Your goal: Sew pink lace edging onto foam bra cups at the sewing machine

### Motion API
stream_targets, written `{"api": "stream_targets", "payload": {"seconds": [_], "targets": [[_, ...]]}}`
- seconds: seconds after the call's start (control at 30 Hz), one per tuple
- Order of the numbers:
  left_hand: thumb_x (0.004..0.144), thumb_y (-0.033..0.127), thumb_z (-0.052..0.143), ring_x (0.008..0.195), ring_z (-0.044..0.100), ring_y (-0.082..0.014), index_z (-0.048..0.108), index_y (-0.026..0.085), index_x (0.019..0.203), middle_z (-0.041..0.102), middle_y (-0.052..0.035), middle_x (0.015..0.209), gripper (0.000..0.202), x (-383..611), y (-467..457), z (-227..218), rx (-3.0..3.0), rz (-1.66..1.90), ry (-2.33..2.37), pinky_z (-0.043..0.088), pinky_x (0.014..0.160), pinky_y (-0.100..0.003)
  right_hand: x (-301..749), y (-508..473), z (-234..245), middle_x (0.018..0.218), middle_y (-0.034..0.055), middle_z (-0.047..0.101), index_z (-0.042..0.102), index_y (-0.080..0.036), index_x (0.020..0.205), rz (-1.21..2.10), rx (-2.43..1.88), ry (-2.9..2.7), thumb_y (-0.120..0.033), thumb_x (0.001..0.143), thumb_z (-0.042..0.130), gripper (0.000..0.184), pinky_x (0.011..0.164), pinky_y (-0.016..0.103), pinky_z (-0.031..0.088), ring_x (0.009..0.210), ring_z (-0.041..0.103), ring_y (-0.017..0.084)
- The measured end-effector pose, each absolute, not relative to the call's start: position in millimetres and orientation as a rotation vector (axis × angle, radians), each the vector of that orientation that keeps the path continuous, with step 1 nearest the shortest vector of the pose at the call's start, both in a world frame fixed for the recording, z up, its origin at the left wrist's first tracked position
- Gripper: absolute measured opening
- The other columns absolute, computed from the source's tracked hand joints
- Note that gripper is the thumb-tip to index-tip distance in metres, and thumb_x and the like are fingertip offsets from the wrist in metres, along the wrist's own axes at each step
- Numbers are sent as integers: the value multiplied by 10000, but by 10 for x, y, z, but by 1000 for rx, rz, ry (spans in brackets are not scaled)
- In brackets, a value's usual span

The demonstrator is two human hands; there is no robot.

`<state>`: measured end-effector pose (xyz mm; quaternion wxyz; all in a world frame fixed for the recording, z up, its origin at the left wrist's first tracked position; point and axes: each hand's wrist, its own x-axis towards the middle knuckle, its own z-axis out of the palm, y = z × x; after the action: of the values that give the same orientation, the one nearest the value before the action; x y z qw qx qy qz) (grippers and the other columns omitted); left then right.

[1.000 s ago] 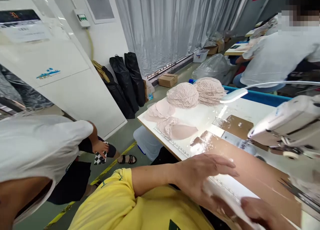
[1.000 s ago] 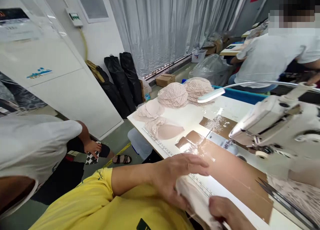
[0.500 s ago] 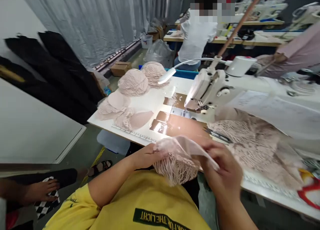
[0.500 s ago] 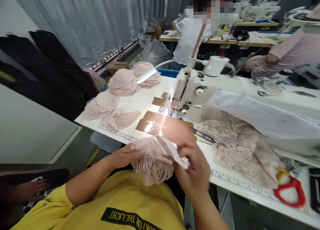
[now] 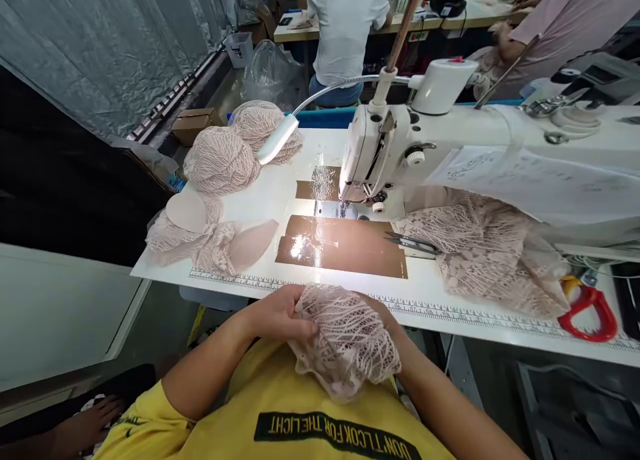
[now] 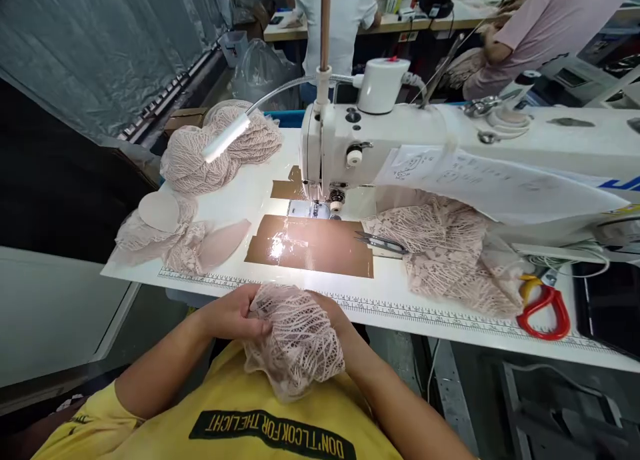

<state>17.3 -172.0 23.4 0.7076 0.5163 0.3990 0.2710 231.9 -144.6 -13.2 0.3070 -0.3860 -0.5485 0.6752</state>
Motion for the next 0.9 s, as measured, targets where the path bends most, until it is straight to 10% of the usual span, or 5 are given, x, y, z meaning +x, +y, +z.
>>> {"api": "stream_targets", "payload": {"seconds": [0.13,0.33,0.47,0.7,0.9], "targets": [[734,222,633,569,474,-91,591,113,716,522,20,617,118,36,-1648,209,1046,639,1094,361,535,-183,2379,-1369,-11,601,-65,497,522,-230,748,1841,-999,-1242,-324,604,801,328,495,215,399,529,443,103],[798,394,651,829,566,-174,589,148,1061,617,-51,919,366,149,-1582,176,981,782,1007,442,741,-258,2232,-1264,-53,639,-63,536,361,-253,1365,1710,-1057,-1272,-376,767,688,693,529,238,404,529,458,119],[879,462,539,691,469,-126,591,128,850,545,-16,767,339,254,-1547,130,1077,886,1182,386,639,-223,2261,-1135,-63,678,-7,549,652,-206,976,1660,-1007,-1464,-479,847,576,311,596,262,407,611,480,139],[874,441,565,595,414,-100,591,130,717,483,18,643,350,274,-1422,91,1098,995,1255,351,575,-215,2304,-1016,51,675,4,528,594,-184,662,1766,-835,-1593,-497,870,539,379,617,259,380,651,474,143],[786,703,493,996,612,-265,619,131,1140,671,-120,1043,684,259,-1428,58,283,1142,852,467,891,-371,2261,-1034,-150,678,-5,534,612,-210,667,1639,-903,-1079,-482,799,646,304,596,265,411,626,470,135]]}}
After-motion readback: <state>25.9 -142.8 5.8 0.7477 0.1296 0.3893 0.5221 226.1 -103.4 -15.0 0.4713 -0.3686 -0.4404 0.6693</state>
